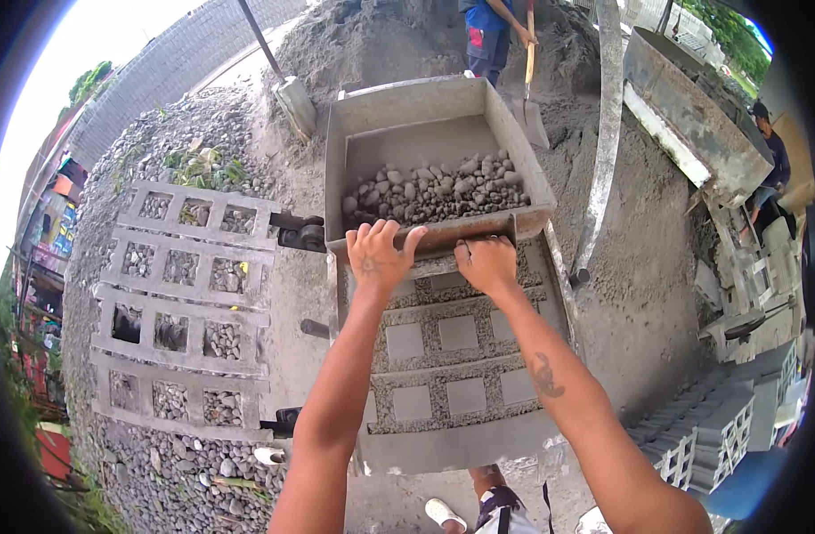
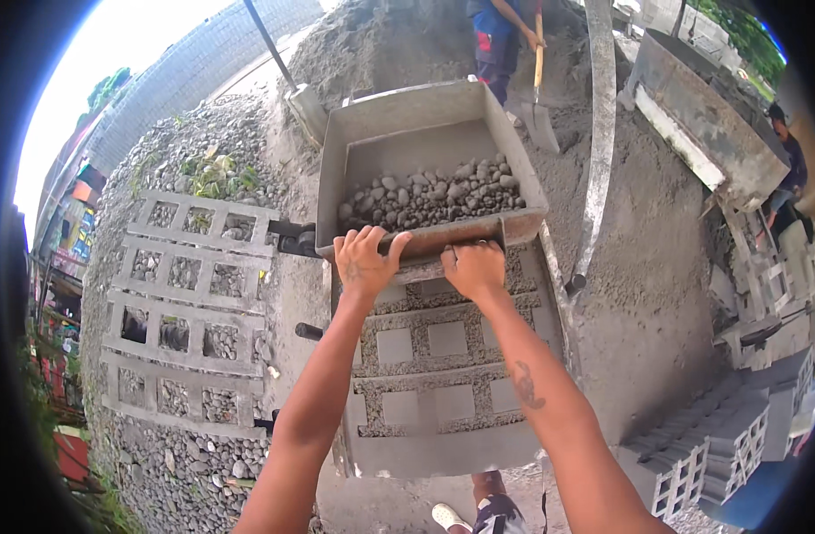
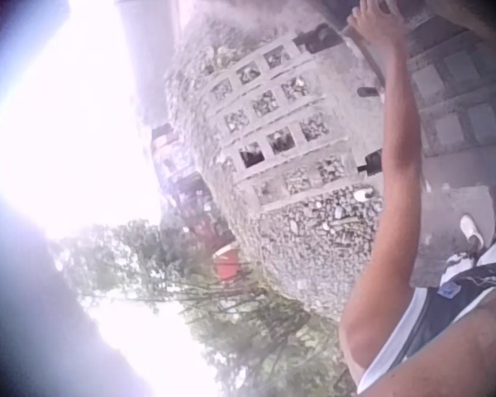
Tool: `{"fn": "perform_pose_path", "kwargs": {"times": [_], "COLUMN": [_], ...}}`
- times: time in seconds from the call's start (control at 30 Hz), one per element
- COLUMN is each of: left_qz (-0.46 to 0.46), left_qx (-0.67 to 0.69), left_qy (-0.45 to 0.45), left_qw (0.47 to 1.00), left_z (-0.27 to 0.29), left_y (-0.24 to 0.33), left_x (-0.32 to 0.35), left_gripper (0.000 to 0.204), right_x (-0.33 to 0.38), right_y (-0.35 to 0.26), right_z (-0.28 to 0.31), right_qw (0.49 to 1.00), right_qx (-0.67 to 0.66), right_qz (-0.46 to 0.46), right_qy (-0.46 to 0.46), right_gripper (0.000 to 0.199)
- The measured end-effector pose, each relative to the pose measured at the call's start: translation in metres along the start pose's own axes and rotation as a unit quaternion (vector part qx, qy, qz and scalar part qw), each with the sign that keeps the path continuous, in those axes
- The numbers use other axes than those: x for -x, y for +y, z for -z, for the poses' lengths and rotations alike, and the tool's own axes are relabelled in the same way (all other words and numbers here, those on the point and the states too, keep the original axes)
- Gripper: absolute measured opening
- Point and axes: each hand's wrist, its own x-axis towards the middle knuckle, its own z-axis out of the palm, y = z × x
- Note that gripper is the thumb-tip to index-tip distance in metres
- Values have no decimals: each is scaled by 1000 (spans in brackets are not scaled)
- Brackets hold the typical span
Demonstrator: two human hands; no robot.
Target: The person pours water into a dry mix, then pours wet concrete into a block mold and uses a vibrating machine to settle the mixture.
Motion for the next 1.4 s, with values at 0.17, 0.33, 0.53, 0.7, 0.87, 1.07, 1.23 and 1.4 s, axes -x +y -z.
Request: {"fn": "perform_pose_path", "kwargs": {"times": [0.17,0.33,0.53,0.7,0.87,1.07,1.23,1.4], "left_qz": [-51,-75,-100,-108,-38,-8,-16,-22], "left_qx": [5,30,42,37,37,55,15,41], "left_qy": [-5,-22,-47,-21,-33,7,-8,44], "left_qw": [999,996,993,993,998,998,1000,998], "left_z": [51,121,246,285,249,228,194,68], "left_y": [15,38,122,128,121,131,103,44], "left_x": [50,128,329,354,315,334,295,117], "left_gripper": [53,59,57,51,39,29,34,39], "right_x": [59,144,376,400,352,367,306,130], "right_y": [-23,-60,-117,-150,-123,-120,-103,-42], "right_z": [52,114,235,258,212,212,168,62], "right_qw": [988,978,988,949,968,980,997,998], "right_qx": [10,6,20,10,10,-14,-21,-7], "right_qz": [-52,-64,-66,-149,-118,-117,3,-3], "right_qy": [-142,-199,-138,-279,-223,-158,78,57], "right_gripper": [44,52,47,45,43,26,10,19]}}
